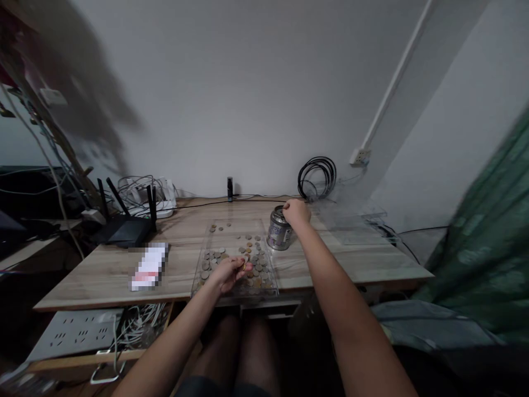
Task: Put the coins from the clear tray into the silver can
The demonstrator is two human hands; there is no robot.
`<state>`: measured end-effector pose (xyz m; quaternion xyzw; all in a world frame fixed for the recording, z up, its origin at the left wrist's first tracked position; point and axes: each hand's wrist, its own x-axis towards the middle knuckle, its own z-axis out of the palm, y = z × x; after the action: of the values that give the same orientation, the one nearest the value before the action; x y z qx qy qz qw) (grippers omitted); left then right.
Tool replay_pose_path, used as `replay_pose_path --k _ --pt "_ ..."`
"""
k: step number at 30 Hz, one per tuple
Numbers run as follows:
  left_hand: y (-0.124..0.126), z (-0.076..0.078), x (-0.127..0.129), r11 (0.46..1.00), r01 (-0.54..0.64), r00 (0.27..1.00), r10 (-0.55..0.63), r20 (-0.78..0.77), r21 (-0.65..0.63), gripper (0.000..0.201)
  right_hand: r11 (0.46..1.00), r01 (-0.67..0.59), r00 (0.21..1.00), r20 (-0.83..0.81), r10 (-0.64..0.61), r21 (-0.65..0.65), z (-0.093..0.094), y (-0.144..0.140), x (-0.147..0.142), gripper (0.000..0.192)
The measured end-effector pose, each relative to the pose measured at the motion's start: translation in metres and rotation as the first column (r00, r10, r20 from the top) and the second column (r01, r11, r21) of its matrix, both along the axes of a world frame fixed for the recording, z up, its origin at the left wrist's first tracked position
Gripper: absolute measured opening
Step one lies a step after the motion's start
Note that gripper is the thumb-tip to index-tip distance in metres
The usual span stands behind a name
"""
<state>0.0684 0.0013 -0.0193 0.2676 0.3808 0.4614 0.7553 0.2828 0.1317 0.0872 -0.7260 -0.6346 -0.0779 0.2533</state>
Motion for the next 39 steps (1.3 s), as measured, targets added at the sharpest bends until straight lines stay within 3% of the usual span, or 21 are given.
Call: replay_pose_path --k 2,4,6,7,8,9,11,12,14,17,19,21,24,27,29,31,33,35,37,39 --pt "0.001 -0.001 0.0 1.0 -0.006 0.999 0.007 -0.034 0.028 0.01 1.0 0.017 0.998 0.055 -0.017 -0.003 0.0 0.0 -0.004 0.018" --pt "0.001 -0.002 0.0 0.997 -0.013 0.998 0.017 -0.053 0.071 0.016 0.995 -0.026 0.997 0.076 0.019 0.094 -0.003 -0.013 -0.017 0.024" --pt "0.003 -0.004 0.0 0.995 -0.035 0.998 0.039 -0.041 0.095 0.022 0.973 -0.181 0.983 0.055 0.175 0.142 -0.014 -0.036 -0.038 0.029" --pt "0.003 -0.005 0.0 0.994 -0.049 0.998 0.052 -0.026 0.098 0.023 0.949 -0.298 0.955 0.026 0.297 0.102 -0.023 -0.05 -0.05 0.029" --pt "0.004 -0.006 0.0 0.993 -0.064 0.998 0.065 -0.011 0.096 0.024 0.902 -0.432 0.902 -0.029 0.432 0.001 -0.034 -0.063 -0.061 0.028" --pt "0.004 -0.008 0.0 0.993 -0.076 0.997 0.076 0.0 0.091 0.024 0.819 -0.562 0.827 -0.102 0.553 -0.115 -0.045 -0.075 -0.072 0.026" --pt "0.006 -0.01 0.0 0.993 -0.085 0.996 0.085 0.009 0.084 0.021 0.696 -0.686 0.727 -0.22 0.65 -0.211 -0.068 -0.093 -0.088 0.025" --pt "0.006 -0.011 0.0 0.994 -0.078 0.997 0.078 0.011 0.077 0.02 0.68 -0.701 0.712 -0.25 0.656 -0.212 -0.076 -0.099 -0.092 0.024" --pt "0.006 -0.011 0.0 0.998 -0.043 0.999 0.042 0.032 0.046 0.015 0.706 -0.684 0.727 -0.251 0.639 -0.185 -0.083 -0.101 -0.094 0.021" --pt "0.005 -0.008 -0.002 1.0 0.014 0.995 -0.014 0.094 -0.003 0.011 0.787 -0.603 0.795 -0.183 0.579 -0.13 -0.067 -0.087 -0.08 0.019" --pt "0.002 -0.004 -0.002 0.999 0.037 0.993 -0.035 0.109 -0.016 0.018 0.907 -0.42 0.9 -0.125 0.418 0.01 -0.044 -0.07 -0.062 0.023" --pt "0.0 -0.001 -0.001 0.998 0.053 0.994 -0.05 0.095 -0.021 0.026 0.972 -0.162 0.977 -0.114 0.183 0.169 -0.022 -0.048 -0.04 0.027" --pt "-0.001 0.002 0.0 0.998 0.054 0.997 -0.053 0.061 -0.022 0.029 0.987 0.06 0.993 -0.11 -0.044 0.152 -0.006 -0.014 -0.014 0.028" --pt "-0.001 0.002 0.0 0.999 0.025 0.999 -0.024 0.047 -0.022 0.021 0.992 0.122 0.991 -0.05 -0.121 0.022 -0.006 0.004 -0.004 0.025" --pt "0.0 0.001 0.0 1.0 0.008 0.999 -0.007 0.043 -0.019 0.016 0.993 0.11 0.994 0.002 -0.11 0.029 -0.008 0.002 -0.009 0.028" --pt "0.0 0.0 0.0 1.0 -0.01 0.999 0.011 0.041 -0.014 0.012 0.99 0.045 0.998 0.043 -0.051 0.135 -0.009 -0.012 -0.02 0.032" --pt "0.001 -0.002 0.0 0.999 -0.035 0.998 0.036 0.044 -0.009 0.011 0.973 -0.105 0.994 0.057 0.095 0.207 -0.015 -0.034 -0.036 0.033" --pt "0.002 -0.003 0.001 0.998 -0.062 0.997 0.062 0.055 0.002 0.01 0.93 -0.354 0.935 0.003 0.356 0.094 -0.028 -0.059 -0.055 0.03" --pt "0.003 -0.004 0.001 0.997 -0.081 0.995 0.08 0.061 0.016 0.009 0.788 -0.605 0.791 -0.205 0.577 -0.114 -0.049 -0.08 -0.071 0.028" --pt "0.004 -0.005 0.002 0.995 -0.091 0.994 0.089 0.058 0.032 0.008 0.629 -0.753 0.633 -0.472 0.613 -0.192 -0.07 -0.093 -0.082 0.03"
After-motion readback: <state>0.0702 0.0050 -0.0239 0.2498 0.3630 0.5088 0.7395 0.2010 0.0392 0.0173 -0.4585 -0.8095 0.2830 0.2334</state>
